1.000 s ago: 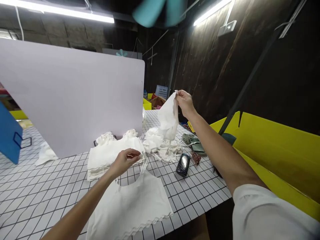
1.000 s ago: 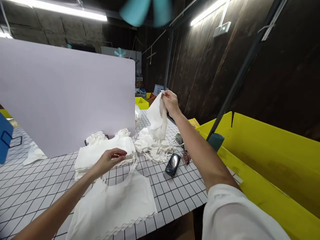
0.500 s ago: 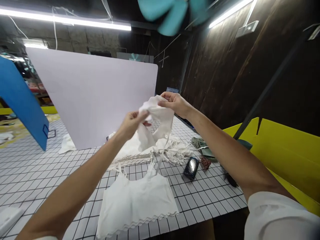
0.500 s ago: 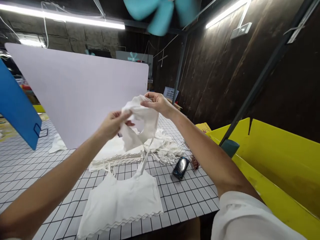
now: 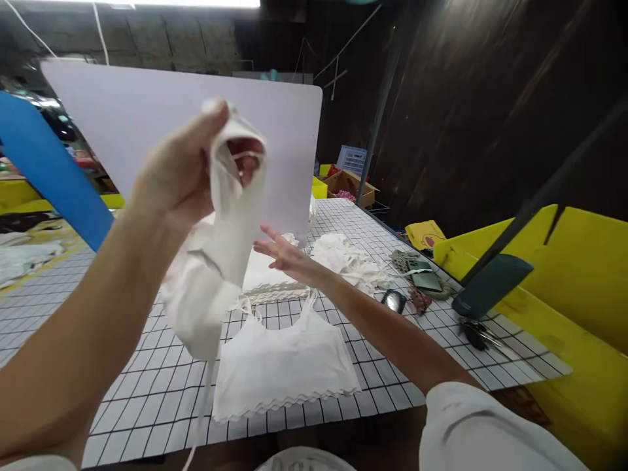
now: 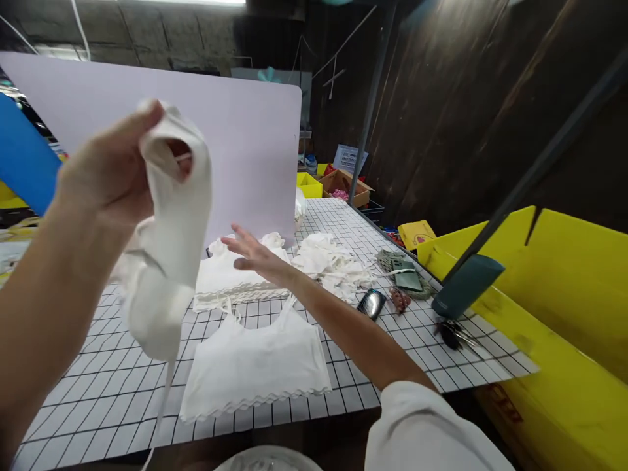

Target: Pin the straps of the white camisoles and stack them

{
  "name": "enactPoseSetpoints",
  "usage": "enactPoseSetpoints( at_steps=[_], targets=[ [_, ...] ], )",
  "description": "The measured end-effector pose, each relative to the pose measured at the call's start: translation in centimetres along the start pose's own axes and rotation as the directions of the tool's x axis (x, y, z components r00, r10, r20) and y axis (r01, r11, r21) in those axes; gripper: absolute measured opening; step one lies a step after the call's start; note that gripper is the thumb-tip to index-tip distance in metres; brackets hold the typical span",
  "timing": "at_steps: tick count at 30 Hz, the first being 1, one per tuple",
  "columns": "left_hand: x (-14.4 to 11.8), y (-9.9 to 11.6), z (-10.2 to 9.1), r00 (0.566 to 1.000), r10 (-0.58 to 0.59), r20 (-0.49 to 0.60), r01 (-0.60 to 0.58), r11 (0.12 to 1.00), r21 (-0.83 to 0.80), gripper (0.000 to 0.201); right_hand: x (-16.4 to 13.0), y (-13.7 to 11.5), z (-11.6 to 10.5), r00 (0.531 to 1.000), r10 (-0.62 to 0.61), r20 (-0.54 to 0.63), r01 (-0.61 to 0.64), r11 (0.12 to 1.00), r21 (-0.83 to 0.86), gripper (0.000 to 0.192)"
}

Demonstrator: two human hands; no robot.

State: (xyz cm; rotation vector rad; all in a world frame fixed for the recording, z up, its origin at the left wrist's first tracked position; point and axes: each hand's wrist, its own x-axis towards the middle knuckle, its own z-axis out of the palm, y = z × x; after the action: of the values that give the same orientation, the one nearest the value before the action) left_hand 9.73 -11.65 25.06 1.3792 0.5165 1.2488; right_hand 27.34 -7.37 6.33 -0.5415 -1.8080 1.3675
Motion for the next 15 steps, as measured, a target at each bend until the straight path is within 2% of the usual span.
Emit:
enactPoseSetpoints(
  at_steps=[2, 3, 5, 6, 8, 12, 13, 15],
  targets=[
    [-0.2, -1.2, -1.4, 0.990, -0.119, 0.072, 0.111, 0.988, 0.109, 0.049, 0.7, -1.5, 0.6, 0.997, -0.070, -0.017, 0.072, 0.974, 0.215, 0.088],
    [-0.5, -1.9, -2.2, 0.982, -0.165, 0.090, 0.149, 0.976, 0.158, 0.046, 0.7, -2.4, 0.6, 0.997, -0.080, -0.022, 0.083, 0.960, 0.267, 0.069],
    [-1.3, -3.3, -4.0, 0.974, -0.214, 0.076, 0.195, 0.959, 0.206, 0.038, 0.2, -3.7, 0.1, 0.996, -0.077, -0.049, 0.088, 0.951, 0.295, 0.028],
    [-1.7, -4.1, -4.7, 0.972, -0.230, 0.055, 0.214, 0.954, 0.208, 0.035, -0.1, -4.1, 0.0, 0.995, -0.071, -0.072, 0.090, 0.951, 0.296, 0.020],
    [-2.5, -5.4, -5.6, 0.959, -0.279, 0.045, 0.264, 0.942, 0.206, 0.035, -0.5, -4.2, 0.2, 0.994, -0.059, -0.088, 0.085, 0.942, 0.325, 0.020],
    [-3.6, -7.0, -5.7, 0.889, -0.408, 0.210, 0.344, 0.895, 0.282, 0.037, -0.5, -3.5, 1.7, 0.998, 0.015, 0.054, -0.034, 0.928, 0.370, 0.056],
    [-3.7, -7.1, -5.7, 0.874, -0.429, 0.227, 0.352, 0.882, 0.313, 0.036, -0.5, -3.4, 1.9, 0.996, 0.052, 0.076, -0.074, 0.940, 0.334, 0.056],
    [-3.9, -7.0, -6.1, 0.882, -0.429, 0.196, 0.350, 0.873, 0.339, 0.033, -0.8, -3.7, 1.5, 0.989, 0.126, 0.076, -0.140, 0.964, 0.226, 0.045]
  ],
)
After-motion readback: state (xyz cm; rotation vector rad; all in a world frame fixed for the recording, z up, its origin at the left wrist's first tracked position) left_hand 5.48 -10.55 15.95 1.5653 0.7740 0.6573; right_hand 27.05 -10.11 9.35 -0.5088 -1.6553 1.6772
